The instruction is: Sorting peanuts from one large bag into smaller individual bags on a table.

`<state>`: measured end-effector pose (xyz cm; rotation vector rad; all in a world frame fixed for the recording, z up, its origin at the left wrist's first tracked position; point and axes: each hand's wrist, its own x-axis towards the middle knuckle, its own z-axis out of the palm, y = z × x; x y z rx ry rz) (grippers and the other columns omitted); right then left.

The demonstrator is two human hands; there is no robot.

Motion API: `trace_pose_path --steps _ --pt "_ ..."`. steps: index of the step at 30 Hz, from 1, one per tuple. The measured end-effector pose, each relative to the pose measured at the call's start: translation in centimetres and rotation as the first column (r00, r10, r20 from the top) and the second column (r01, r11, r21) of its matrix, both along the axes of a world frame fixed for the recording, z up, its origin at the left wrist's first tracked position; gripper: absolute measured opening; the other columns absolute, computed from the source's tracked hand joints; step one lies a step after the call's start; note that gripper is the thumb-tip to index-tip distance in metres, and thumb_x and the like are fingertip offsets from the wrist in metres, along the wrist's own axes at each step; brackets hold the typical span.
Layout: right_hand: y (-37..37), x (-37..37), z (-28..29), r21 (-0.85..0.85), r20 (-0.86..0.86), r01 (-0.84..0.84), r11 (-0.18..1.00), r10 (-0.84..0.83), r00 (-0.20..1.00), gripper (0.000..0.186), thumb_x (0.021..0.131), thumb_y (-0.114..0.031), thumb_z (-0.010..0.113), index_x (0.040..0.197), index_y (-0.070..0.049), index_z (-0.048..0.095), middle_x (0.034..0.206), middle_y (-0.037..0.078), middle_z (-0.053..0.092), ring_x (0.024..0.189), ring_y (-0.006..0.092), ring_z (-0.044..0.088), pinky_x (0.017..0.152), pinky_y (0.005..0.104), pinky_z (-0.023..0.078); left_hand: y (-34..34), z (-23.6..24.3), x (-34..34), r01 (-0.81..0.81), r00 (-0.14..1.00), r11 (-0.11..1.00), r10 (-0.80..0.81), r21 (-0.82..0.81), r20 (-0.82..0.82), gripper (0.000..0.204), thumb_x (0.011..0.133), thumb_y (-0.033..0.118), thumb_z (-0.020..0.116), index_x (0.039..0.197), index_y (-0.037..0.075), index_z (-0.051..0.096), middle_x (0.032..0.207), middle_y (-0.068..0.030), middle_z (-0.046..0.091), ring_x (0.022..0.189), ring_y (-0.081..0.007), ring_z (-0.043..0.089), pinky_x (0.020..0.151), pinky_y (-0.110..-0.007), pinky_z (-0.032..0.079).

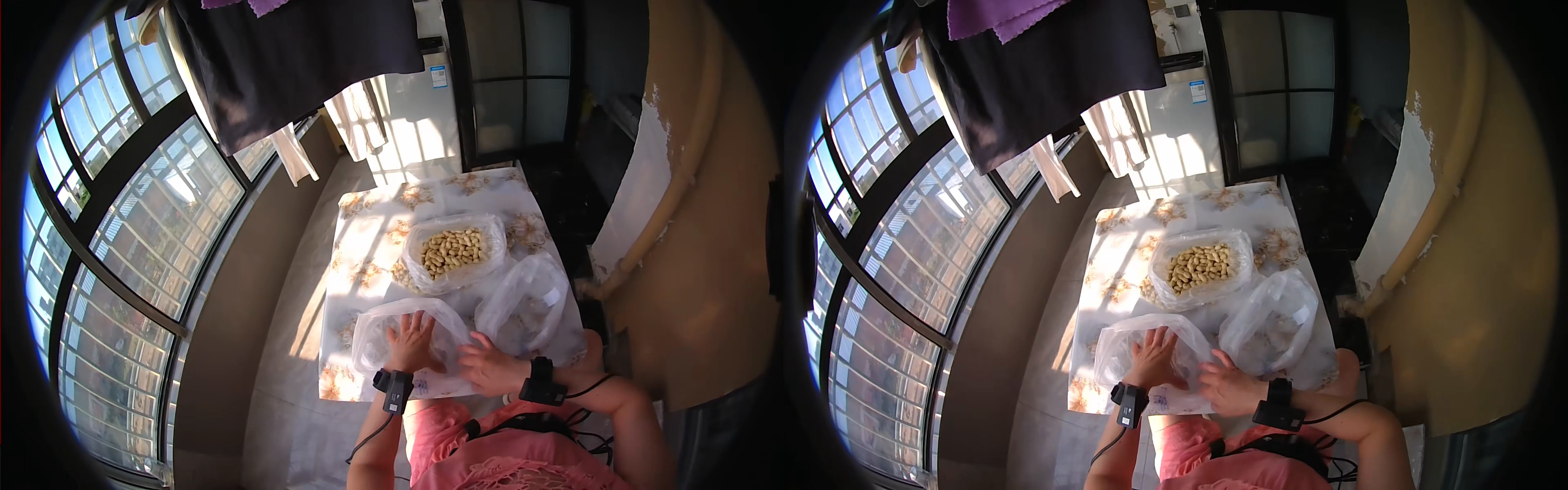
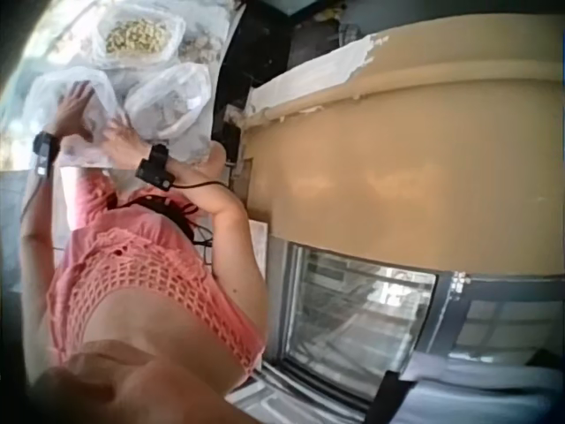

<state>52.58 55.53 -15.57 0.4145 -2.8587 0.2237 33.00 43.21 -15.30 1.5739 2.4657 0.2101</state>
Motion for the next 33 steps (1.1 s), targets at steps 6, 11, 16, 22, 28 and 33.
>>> trace_pose_path --steps 6,11,16,22,28,33 --pt "-0.5 -1.1 3.3 -0.345 -0.056 -0.015 0.938 -0.004 0.998 0.011 0.08 -0.018 0.067 0.087 -0.009 0.068 0.095 0.005 0.064 0.11 0.023 0.058 0.11 0.0559 0.03 -1.0 1.0 -1.5 0.121 0.989 0.988 -0.128 0.092 0.074 0.09 0.06 0.029 0.089 0.14 0.015 0.049 0.143 -0.0087 0.048 0.134 -0.0341 0.044 0.098 -0.062 0.039" --pt "1.2 -5.4 4.3 -0.272 -0.229 -0.039 0.961 -0.025 0.973 0.013 0.078 -0.013 0.067 0.089 -0.006 0.067 0.094 0.006 0.065 0.1 0.0231 0.06 0.095 0.0346 0.045 -3.1 2.9 -1.1 -0.059 0.992 0.976 0.033 0.21 0.124 0.047 0.07 0.013 0.081 0.115 0.013 0.066 0.118 -0.0029 0.064 0.112 -0.0274 0.059 0.097 -0.049 0.041" --pt "0.1 -7.8 2.9 0.019 -0.002 0.016 1.0 -0.016 1.0 0.038 0.068 -0.019 0.075 0.103 -0.009 0.065 0.109 0.009 0.064 0.117 0.03 0.054 0.105 0.0474 0.038 -6.1 3.1 -1.4 -0.112 0.945 0.987 0.14 0.112 -0.295 0.077 0.053 0.021 0.092 0.123 0.017 0.062 0.127 -0.007 0.057 0.125 -0.03 0.047 0.106 -0.057 0.027" --pt "1.3 -7.3 3.4 0.296 0.382 0.152 0.943 -0.263 0.886 0.074 0.061 -0.036 0.082 0.128 -0.015 0.059 0.121 0.014 0.061 0.139 0.0371 0.036 0.113 0.0687 0.016 -9.2 3.1 -3.4 -0.194 0.954 0.98 0.197 0.033 -0.225 0.124 0.038 0.035 0.096 0.148 0.021 0.041 0.144 -0.0112 0.042 0.138 -0.0316 0.038 0.114 -0.068 0.006" --pt "1.8 -6.6 2.6 0.225 0.322 0.272 0.935 -0.335 0.885 0.056 0.068 -0.034 0.08 0.117 -0.012 0.064 0.116 0.012 0.064 0.135 0.0354 0.041 0.111 0.0678 0.019 -6.8 4.4 -2.5 -0.066 0.977 0.964 0.115 0.257 -0.179 0.081 0.064 0.024 0.088 0.137 0.015 0.053 0.135 -0.0086 0.052 0.129 -0.0281 0.047 0.11 -0.063 0.018" --pt "0.6 -4.4 4.7 -0.175 -0.016 0.205 0.963 -0.211 0.977 0.03 0.077 -0.026 0.076 0.101 -0.009 0.069 0.113 0.005 0.065 0.124 0.0238 0.051 0.11 0.0496 0.032 -4.0 2.5 2.3 0.001 0.995 0.9 0.04 0.437 -0.086 0.041 0.081 0.018 0.075 0.119 0.008 0.062 0.118 -0.0082 0.064 0.104 -0.0288 0.059 0.087 -0.042 0.042"
